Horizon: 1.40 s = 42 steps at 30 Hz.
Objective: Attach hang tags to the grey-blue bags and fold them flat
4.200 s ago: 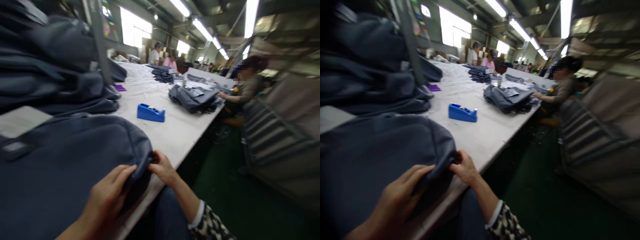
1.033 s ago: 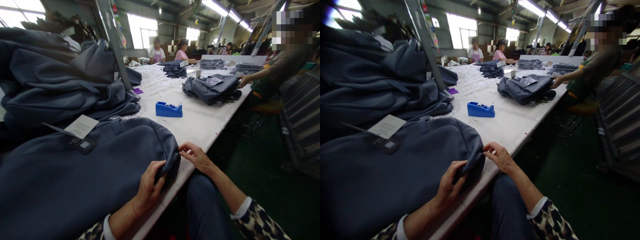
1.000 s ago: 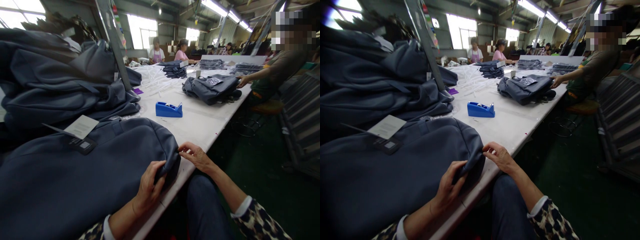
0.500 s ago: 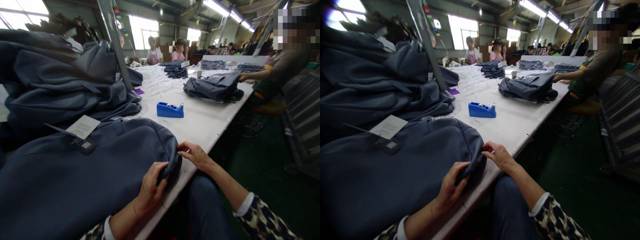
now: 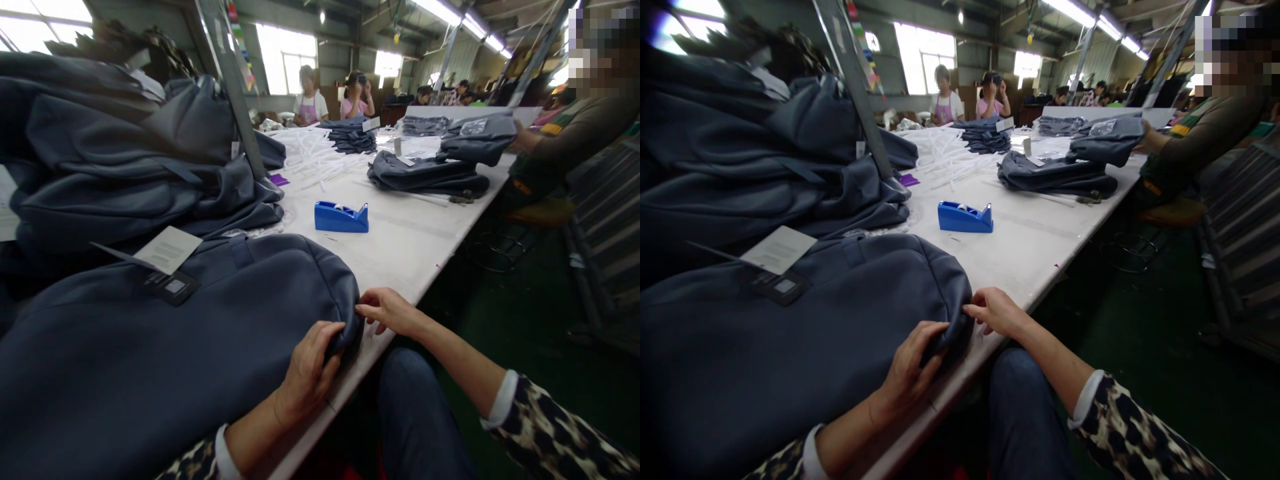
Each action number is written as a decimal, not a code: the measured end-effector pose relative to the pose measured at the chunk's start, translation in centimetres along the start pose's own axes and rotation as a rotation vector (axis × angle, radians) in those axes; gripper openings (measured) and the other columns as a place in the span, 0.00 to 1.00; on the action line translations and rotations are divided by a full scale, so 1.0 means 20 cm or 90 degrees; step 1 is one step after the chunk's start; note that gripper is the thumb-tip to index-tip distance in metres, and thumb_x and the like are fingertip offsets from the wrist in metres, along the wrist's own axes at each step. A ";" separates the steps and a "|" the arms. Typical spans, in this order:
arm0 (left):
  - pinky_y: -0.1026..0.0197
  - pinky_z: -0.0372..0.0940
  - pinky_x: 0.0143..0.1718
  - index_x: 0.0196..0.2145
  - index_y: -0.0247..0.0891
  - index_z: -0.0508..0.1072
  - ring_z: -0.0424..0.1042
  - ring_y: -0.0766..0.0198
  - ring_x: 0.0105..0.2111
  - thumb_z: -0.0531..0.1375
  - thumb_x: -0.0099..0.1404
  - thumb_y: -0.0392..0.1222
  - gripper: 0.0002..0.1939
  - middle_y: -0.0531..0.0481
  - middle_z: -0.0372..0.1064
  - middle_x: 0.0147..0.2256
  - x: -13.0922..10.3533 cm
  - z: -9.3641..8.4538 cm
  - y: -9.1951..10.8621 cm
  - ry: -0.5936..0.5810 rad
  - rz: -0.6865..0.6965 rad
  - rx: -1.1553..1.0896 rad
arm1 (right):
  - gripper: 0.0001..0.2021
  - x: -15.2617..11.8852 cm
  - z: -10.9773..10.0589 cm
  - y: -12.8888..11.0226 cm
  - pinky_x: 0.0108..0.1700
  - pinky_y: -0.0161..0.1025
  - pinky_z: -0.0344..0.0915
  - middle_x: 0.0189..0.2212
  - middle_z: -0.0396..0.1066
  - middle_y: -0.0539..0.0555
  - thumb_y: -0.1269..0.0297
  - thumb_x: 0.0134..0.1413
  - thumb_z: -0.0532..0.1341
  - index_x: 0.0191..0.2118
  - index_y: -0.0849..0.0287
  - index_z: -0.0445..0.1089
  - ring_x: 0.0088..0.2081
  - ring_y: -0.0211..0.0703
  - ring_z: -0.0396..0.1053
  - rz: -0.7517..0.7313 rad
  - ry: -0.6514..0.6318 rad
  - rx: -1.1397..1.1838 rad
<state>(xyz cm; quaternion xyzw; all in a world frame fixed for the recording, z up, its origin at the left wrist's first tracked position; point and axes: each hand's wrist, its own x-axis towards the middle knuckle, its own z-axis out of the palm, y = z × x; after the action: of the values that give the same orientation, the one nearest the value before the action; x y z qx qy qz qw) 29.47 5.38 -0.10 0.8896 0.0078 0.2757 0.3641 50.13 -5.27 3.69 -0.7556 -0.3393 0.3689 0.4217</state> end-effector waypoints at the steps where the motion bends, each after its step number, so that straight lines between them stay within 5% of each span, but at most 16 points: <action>1: 0.53 0.65 0.51 0.58 0.40 0.60 0.67 0.57 0.49 0.51 0.68 0.31 0.21 0.43 0.65 0.49 0.00 0.00 0.00 -0.004 -0.001 -0.002 | 0.11 0.00 0.00 -0.01 0.16 0.30 0.63 0.21 0.69 0.50 0.57 0.46 0.68 0.28 0.60 0.73 0.22 0.37 0.66 -0.002 -0.013 -0.003; 12: 0.55 0.66 0.51 0.57 0.39 0.61 0.67 0.58 0.49 0.52 0.65 0.29 0.22 0.43 0.65 0.48 0.02 0.01 0.00 -0.023 0.006 0.019 | 0.03 0.09 0.02 -0.10 0.16 0.29 0.58 0.16 0.64 0.46 0.71 0.36 0.61 0.18 0.59 0.69 0.20 0.33 0.60 -0.013 -0.036 0.003; 22: 0.48 0.66 0.53 0.62 0.42 0.57 0.66 0.53 0.53 0.55 0.67 0.34 0.27 0.40 0.64 0.52 -0.02 0.01 0.01 0.049 0.000 0.119 | 0.08 -0.07 0.11 0.03 0.24 0.34 0.69 0.20 0.64 0.47 0.59 0.42 0.64 0.24 0.59 0.69 0.23 0.35 0.64 -0.074 0.236 0.183; 28: 0.42 0.59 0.63 0.70 0.39 0.44 0.51 0.50 0.67 0.51 0.70 0.32 0.34 0.38 0.53 0.66 0.01 0.04 -0.01 -0.107 0.104 0.205 | 0.16 -0.13 0.22 0.18 0.28 0.37 0.71 0.25 0.65 0.48 0.48 0.45 0.65 0.29 0.57 0.67 0.24 0.36 0.64 -0.055 0.349 0.313; 31: 0.45 0.63 0.61 0.70 0.39 0.46 0.53 0.52 0.66 0.49 0.71 0.31 0.33 0.40 0.57 0.65 0.02 0.05 -0.02 -0.122 0.126 0.220 | 0.18 -0.12 0.20 0.21 0.26 0.37 0.69 0.24 0.66 0.47 0.47 0.44 0.66 0.30 0.57 0.67 0.23 0.36 0.65 -0.035 0.327 0.329; 39: 0.43 0.64 0.61 0.69 0.39 0.50 0.54 0.51 0.66 0.50 0.71 0.31 0.31 0.41 0.56 0.65 0.02 0.05 -0.01 -0.133 0.120 0.235 | 0.22 -0.15 0.08 0.11 0.25 0.36 0.70 0.29 0.70 0.49 0.46 0.48 0.66 0.41 0.56 0.66 0.30 0.42 0.71 -0.007 0.099 0.261; 42: 0.42 0.64 0.61 0.68 0.39 0.51 0.55 0.51 0.65 0.50 0.71 0.31 0.30 0.40 0.58 0.64 0.03 0.05 -0.02 -0.113 0.129 0.207 | 0.21 -0.10 0.11 0.10 0.24 0.35 0.67 0.28 0.71 0.48 0.49 0.46 0.68 0.39 0.56 0.63 0.26 0.39 0.69 -0.020 0.101 0.235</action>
<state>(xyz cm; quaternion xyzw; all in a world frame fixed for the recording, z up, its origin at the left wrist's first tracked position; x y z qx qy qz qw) 30.48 5.11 -0.68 0.9538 -0.0692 0.2261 0.1853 47.63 -6.96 1.62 -0.6870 -0.2434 0.3573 0.5840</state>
